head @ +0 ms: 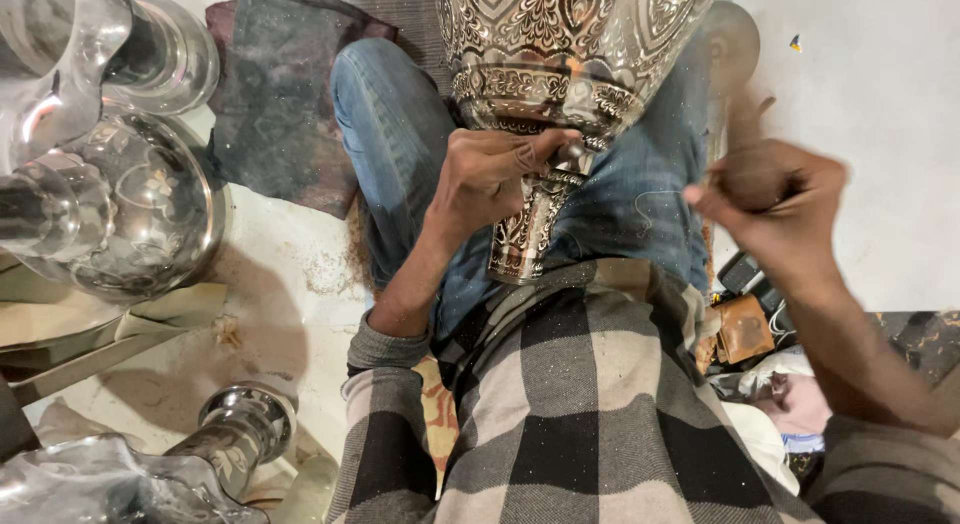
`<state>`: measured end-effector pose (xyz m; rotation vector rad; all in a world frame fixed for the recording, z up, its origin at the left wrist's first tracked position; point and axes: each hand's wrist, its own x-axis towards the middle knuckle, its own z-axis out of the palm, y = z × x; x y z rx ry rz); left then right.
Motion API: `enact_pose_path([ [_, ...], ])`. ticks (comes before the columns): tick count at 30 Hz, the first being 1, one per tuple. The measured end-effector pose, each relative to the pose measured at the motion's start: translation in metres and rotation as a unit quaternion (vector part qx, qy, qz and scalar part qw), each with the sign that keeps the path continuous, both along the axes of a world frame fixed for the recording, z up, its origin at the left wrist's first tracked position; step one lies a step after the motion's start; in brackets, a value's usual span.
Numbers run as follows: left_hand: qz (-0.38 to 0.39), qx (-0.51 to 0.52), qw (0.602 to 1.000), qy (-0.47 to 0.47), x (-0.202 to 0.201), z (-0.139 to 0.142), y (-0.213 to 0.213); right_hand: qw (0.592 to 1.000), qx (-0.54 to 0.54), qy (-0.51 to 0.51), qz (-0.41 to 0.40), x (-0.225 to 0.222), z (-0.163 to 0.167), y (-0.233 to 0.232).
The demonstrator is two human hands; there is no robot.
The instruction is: The person holds a silver metal vase on their lap and uses a chisel and wooden mallet to engrave decorative patterns on its surface. They repeatedly tap the chisel to create fine details and occasionally rotate the vase to access different areas.
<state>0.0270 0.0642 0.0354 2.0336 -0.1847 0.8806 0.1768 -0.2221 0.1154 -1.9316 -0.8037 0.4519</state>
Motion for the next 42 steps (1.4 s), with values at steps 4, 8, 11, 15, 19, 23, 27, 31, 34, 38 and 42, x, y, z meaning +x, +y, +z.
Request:
enact_pose_path([
  [4,0.014,-0.01,1.0,0.011,-0.003,0.001,-0.001,0.979,0.162,0.115,-0.039,0.001,0.042,0.028],
  [8,-0.006,-0.002,1.0,-0.01,-0.003,-0.001,0.0,0.856,-0.273,-0.43,0.086,0.011,0.081,0.043],
  [11,0.006,0.008,1.0,-0.01,0.0,-0.004,-0.001,0.995,-0.089,0.033,0.024,0.013,0.079,0.042],
  [15,-0.005,0.002,1.0,-0.009,0.001,-0.006,-0.001,0.917,-0.249,-0.302,0.078,0.02,0.061,0.022],
  [19,0.003,0.017,1.0,-0.019,-0.001,-0.005,0.001,0.935,-0.214,-0.27,0.081,0.025,0.047,0.003],
  [23,-0.024,0.012,1.0,-0.008,0.0,-0.003,0.002,0.914,-0.25,-0.309,0.081,0.026,0.042,-0.005],
  [27,-0.017,0.028,0.999,-0.007,0.002,-0.005,0.002,0.926,-0.242,-0.284,0.06,0.021,0.042,0.0],
  [31,-0.011,0.026,1.0,-0.006,0.003,-0.007,0.002,0.968,-0.193,-0.159,0.006,0.01,0.046,0.01],
  [34,-0.02,0.044,0.999,-0.011,0.003,-0.008,0.004,0.921,-0.255,-0.295,0.006,0.001,0.049,0.012],
  [38,-0.029,0.033,0.999,-0.011,0.004,-0.008,0.006,0.985,-0.072,-0.155,-0.008,-0.003,0.041,0.007],
  [42,-0.048,0.038,0.998,0.013,0.005,-0.007,0.009,0.928,-0.247,-0.278,0.003,-0.001,0.026,-0.004],
])
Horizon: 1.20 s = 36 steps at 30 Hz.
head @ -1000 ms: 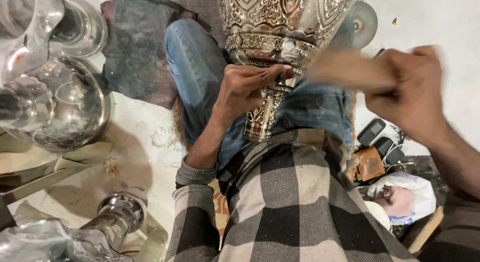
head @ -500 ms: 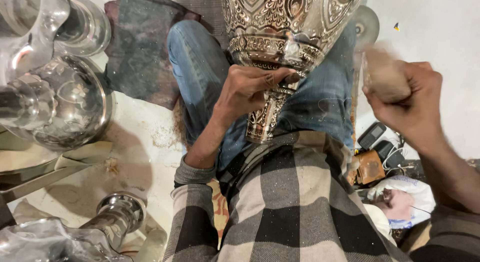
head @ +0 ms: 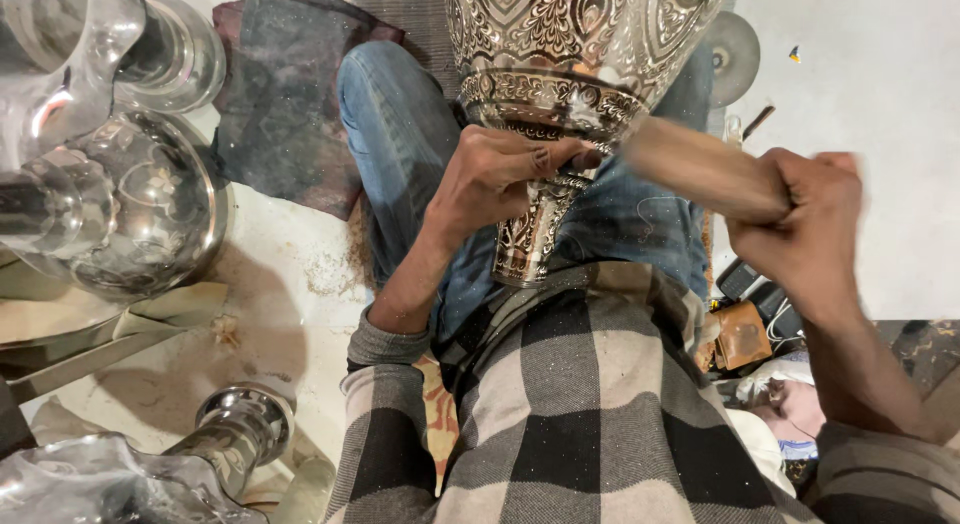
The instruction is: The person holds a silver metal vase on their lap and uses a chisel and wooden mallet to engrave decorative patterns on its surface. They repeatedly tap the chisel to create fine details and occasionally rotate the vase to access different areas.
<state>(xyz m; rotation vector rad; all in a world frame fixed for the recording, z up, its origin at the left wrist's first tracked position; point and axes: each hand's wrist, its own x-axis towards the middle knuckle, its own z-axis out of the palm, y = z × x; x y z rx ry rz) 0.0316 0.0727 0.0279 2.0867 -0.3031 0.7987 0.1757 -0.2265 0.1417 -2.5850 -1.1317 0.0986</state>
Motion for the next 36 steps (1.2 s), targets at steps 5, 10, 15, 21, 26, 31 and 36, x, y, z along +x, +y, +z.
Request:
enact_pose_path([
  [5,-0.023,-0.011,1.0,-0.017,0.0,0.006,0.004,0.998,0.057,0.033,0.01,-0.001,-0.01,-0.013],
  [10,-0.023,0.001,1.0,-0.017,0.0,0.013,0.006,0.997,0.079,0.014,0.005,-0.007,-0.013,-0.016],
  [15,-0.036,0.014,0.999,-0.013,0.003,0.014,0.008,0.998,0.049,-0.006,-0.029,-0.019,-0.019,-0.02],
  [21,-0.046,0.025,0.998,-0.018,0.006,0.015,0.008,0.998,0.054,-0.02,-0.022,-0.026,-0.022,-0.034],
  [26,-0.052,0.042,0.998,-0.022,0.007,0.014,0.009,0.996,0.082,0.006,-0.019,-0.025,-0.021,-0.036],
  [31,-0.05,0.043,0.998,-0.013,0.011,0.011,0.007,0.99,0.113,-0.001,-0.08,-0.028,-0.009,-0.011],
  [36,-0.042,0.039,0.998,-0.008,0.011,0.013,0.003,0.957,0.252,0.083,-0.114,-0.03,0.014,0.011],
])
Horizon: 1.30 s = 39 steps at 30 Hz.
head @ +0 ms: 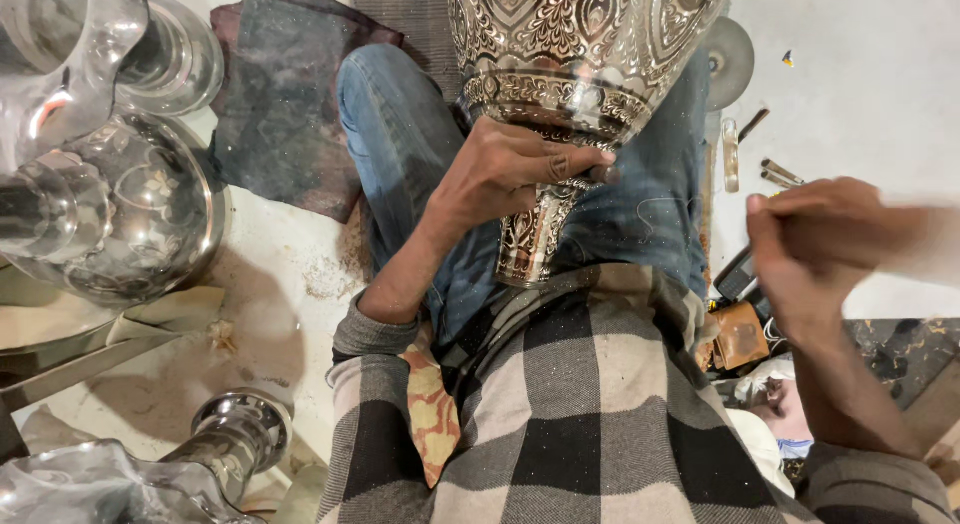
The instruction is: The person holds a silver metal vase on their lap and uses a chisel and wooden mallet to engrave decorative patterns on its surface. They repeatedly tap the chisel to create fine details and occasionally rotate the vase to access different areas.
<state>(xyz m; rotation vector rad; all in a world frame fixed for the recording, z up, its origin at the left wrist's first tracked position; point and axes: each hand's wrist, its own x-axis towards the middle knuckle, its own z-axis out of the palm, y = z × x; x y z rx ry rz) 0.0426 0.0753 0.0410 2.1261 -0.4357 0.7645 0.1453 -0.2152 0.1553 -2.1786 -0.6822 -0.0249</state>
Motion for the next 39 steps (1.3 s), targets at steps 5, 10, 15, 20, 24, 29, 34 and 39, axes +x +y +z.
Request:
enact_pose_path([
  [5,0.021,0.015,1.0,-0.007,-0.003,0.001,-0.001,0.995,0.082,0.059,0.008,0.005,-0.005,-0.01],
  [10,0.039,-0.026,0.997,0.054,0.003,-0.006,-0.005,0.981,-0.182,0.019,0.066,0.023,-0.031,-0.022],
  [15,0.022,-0.405,0.913,-0.037,-0.007,-0.018,-0.016,0.976,0.043,0.213,0.012,-0.018,-0.076,-0.018],
  [20,0.047,-0.451,0.891,0.009,-0.025,-0.028,-0.032,0.984,0.044,0.173,0.014,-0.049,-0.124,0.005],
  [24,0.101,-0.337,0.936,0.025,-0.024,-0.027,-0.037,0.958,-0.05,0.282,0.016,-0.025,-0.114,0.004],
  [29,0.166,-0.184,0.969,0.006,-0.022,-0.018,-0.035,0.974,-0.055,0.114,0.188,0.014,-0.045,0.014],
  [34,0.16,-0.175,0.971,-0.024,-0.018,-0.02,-0.029,0.96,-0.129,0.04,0.246,0.027,0.013,0.022],
  [39,0.122,-0.191,0.973,-0.032,-0.014,-0.029,-0.022,0.938,0.006,-0.001,0.345,0.043,0.033,0.046],
])
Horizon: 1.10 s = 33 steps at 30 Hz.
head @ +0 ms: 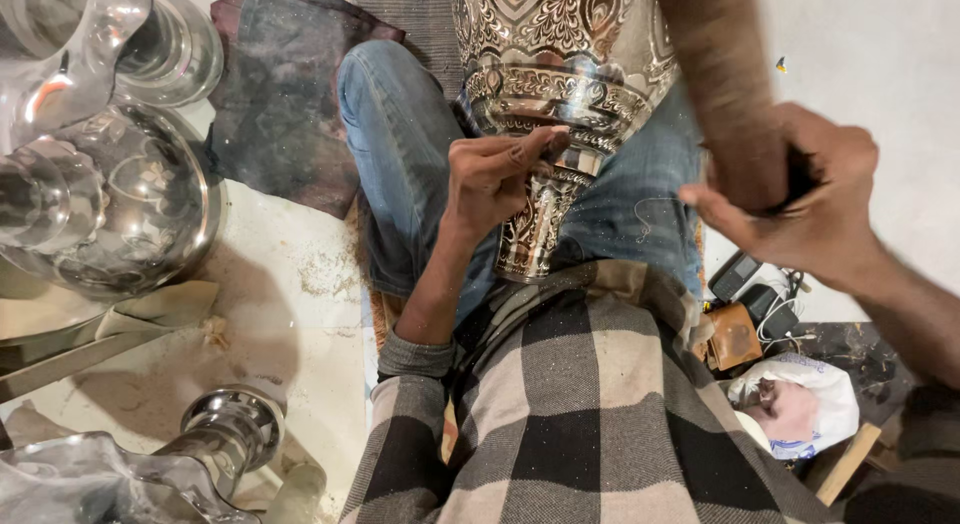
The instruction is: The person holds a silver metal vase on their lap and uses a chisel and wooden mallet to engrave decorative patterns on its surface. They repeatedly tap the chisel to create fine details and occasionally rotate the vase to access different areas.
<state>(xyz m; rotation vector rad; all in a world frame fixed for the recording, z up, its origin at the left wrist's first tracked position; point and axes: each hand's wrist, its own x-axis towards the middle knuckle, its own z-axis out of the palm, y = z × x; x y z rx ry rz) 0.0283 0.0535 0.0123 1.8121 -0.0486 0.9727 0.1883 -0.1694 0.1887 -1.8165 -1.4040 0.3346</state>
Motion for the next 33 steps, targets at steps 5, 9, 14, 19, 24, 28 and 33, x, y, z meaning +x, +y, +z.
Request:
enact_pose_path([
  [5,-0.026,0.005,1.0,0.017,0.0,-0.005,0.004,0.924,-0.337,-0.181,-0.034,0.006,0.026,0.01],
  [9,-0.021,0.001,1.0,0.008,0.001,-0.01,0.003,0.955,-0.285,-0.06,-0.056,-0.002,0.026,0.016],
  [14,-0.034,-0.007,0.999,0.04,-0.001,-0.01,0.004,0.928,-0.318,-0.191,-0.027,-0.004,0.023,0.019],
  [19,-0.044,-0.006,0.997,0.068,-0.003,-0.005,0.006,0.931,-0.331,-0.151,-0.032,-0.003,0.023,0.022],
  [24,-0.047,-0.005,0.998,0.035,-0.001,-0.005,0.006,0.967,-0.244,-0.072,-0.033,-0.007,0.021,0.024],
  [28,-0.038,-0.011,0.999,0.026,0.0,-0.008,0.006,0.918,-0.344,-0.19,-0.046,-0.008,0.022,0.022],
  [33,-0.027,0.004,0.999,0.036,0.002,-0.009,0.006,0.905,-0.357,-0.226,-0.044,-0.003,0.019,0.019],
])
